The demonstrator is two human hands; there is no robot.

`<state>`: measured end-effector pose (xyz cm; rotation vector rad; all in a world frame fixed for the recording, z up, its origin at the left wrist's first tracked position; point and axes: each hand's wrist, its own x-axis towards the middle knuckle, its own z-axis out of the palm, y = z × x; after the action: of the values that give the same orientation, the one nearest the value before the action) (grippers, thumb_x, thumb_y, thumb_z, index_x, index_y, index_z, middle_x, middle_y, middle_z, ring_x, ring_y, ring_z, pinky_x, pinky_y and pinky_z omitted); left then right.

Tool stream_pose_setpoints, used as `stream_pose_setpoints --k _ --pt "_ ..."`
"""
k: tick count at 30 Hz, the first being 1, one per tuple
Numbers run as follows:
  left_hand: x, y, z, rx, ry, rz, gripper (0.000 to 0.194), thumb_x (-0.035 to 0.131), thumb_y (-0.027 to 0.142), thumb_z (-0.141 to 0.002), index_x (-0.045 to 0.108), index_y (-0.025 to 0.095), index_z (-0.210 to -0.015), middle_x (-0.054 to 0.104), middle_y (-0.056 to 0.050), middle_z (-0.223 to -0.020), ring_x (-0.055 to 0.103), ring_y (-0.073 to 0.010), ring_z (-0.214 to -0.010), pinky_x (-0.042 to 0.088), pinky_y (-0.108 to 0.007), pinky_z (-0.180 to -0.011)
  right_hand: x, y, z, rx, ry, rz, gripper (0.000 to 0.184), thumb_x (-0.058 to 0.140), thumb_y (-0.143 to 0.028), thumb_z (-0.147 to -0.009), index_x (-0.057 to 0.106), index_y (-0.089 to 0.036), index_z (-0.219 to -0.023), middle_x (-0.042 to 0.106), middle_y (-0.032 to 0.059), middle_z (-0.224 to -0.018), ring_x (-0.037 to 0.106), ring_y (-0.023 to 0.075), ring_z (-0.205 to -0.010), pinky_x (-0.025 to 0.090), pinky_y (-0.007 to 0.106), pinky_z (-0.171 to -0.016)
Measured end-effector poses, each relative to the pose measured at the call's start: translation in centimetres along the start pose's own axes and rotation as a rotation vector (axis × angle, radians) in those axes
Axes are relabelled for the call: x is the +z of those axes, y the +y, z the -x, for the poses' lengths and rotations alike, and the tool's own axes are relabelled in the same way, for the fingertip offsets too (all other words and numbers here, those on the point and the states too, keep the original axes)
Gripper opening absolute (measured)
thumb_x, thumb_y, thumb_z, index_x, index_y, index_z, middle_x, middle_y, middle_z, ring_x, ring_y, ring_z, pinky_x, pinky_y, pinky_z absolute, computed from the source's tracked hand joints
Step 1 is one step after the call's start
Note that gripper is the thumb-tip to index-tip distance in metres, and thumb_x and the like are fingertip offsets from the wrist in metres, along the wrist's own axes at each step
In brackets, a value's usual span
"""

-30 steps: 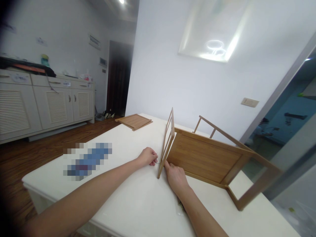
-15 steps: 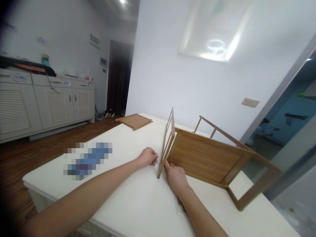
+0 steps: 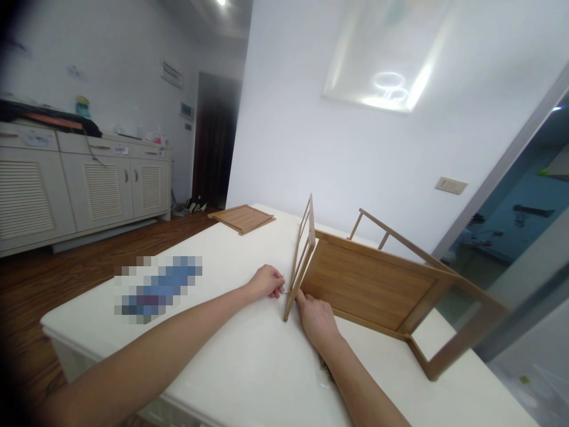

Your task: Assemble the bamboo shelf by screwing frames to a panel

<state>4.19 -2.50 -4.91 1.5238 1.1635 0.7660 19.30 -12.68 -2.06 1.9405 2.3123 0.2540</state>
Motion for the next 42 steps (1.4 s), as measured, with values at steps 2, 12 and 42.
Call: stream_pose_setpoints --k 2,12,42 --pt "-0.03 0.01 -0.11 -0.012 -0.007 -0.001 0.019 0.058 0.015 -0.073 0.062 0.011 -0.055 0.059 -0.001 -0.044 0.060 -0.0118 -0.045 0.051 -0.023 -0.050 0.00 0.01 -0.02 0.005 0.003 -0.002 0.042 0.027 -0.016 -0.092 0.041 -0.026 -0.131 0.068 0.0084 -0.106 0.066 0.0190 -0.090 0.040 0.026 -0.070" --pt "-0.36 0.27 0.21 -0.039 -0.043 0.080 0.011 0.066 0.011 -0.066 0.062 0.011 -0.056 0.061 -0.001 -0.045 0.066 -0.0144 -0.055 0.054 -0.024 -0.060 0.23 0.12 -0.05 -0.006 0.014 0.001 0.042 0.027 -0.016 -0.093 0.040 -0.026 -0.131 0.068 0.0088 -0.108 0.066 0.0195 -0.090 0.041 0.027 -0.071" --pt "0.18 -0.65 -0.22 0.046 0.012 -0.048 0.006 0.065 0.016 -0.067 0.065 0.012 -0.062 0.063 -0.001 -0.051 0.062 -0.0126 -0.046 0.052 -0.022 -0.050 0.12 -0.06 0.06 0.000 0.016 0.002 0.042 0.026 -0.017 -0.093 0.043 -0.025 -0.131 0.068 0.0091 -0.107 0.066 0.0209 -0.089 0.041 0.028 -0.070"
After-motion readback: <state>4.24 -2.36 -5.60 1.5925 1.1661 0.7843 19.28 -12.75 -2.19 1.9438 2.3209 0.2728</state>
